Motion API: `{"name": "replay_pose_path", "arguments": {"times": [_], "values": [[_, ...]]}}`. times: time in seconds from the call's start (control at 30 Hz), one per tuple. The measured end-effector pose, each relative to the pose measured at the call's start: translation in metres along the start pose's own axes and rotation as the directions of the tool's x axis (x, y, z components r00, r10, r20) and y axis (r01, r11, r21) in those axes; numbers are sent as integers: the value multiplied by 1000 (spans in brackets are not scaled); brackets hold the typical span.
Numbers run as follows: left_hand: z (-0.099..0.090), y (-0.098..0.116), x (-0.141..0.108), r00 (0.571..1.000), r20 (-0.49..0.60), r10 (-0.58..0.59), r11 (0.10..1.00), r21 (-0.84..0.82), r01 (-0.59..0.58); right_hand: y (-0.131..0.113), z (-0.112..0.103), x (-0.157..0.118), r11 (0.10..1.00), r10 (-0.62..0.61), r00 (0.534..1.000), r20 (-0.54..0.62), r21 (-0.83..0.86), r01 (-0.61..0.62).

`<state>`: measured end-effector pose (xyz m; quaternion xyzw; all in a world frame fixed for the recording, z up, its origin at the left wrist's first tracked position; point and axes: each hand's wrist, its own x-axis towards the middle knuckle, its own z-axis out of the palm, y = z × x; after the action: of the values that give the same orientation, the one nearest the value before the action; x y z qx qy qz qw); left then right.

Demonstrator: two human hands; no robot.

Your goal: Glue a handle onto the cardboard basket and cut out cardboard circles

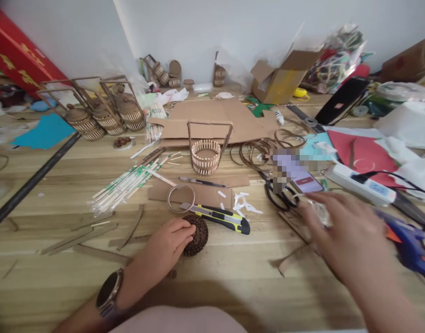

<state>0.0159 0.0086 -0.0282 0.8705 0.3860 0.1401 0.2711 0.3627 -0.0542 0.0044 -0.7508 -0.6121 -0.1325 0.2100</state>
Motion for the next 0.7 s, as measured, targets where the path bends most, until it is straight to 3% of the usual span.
{"name": "replay_pose_path", "arguments": {"times": [0.07,0.13,0.3,0.4,0.5,0.7], "values": [[1,0,-1,1000,4,15,1000,-2,-15,-51,10,6,966,-214,977,-12,148,213],[3,-1,-2,999,-5,38,999,6,-38,-91,23,10,899,-344,939,-25,280,337],[8,-2,-2,996,-6,89,992,90,-88,-148,50,17,777,-472,881,22,482,405],[8,-2,-3,995,25,99,988,114,-101,-158,62,17,762,-473,881,-3,500,411],[8,-1,-3,995,59,86,986,136,-93,-152,71,12,796,-497,868,7,401,453],[7,0,-2,993,83,87,982,160,-100,-120,78,13,855,-517,791,327,247,456]]}}
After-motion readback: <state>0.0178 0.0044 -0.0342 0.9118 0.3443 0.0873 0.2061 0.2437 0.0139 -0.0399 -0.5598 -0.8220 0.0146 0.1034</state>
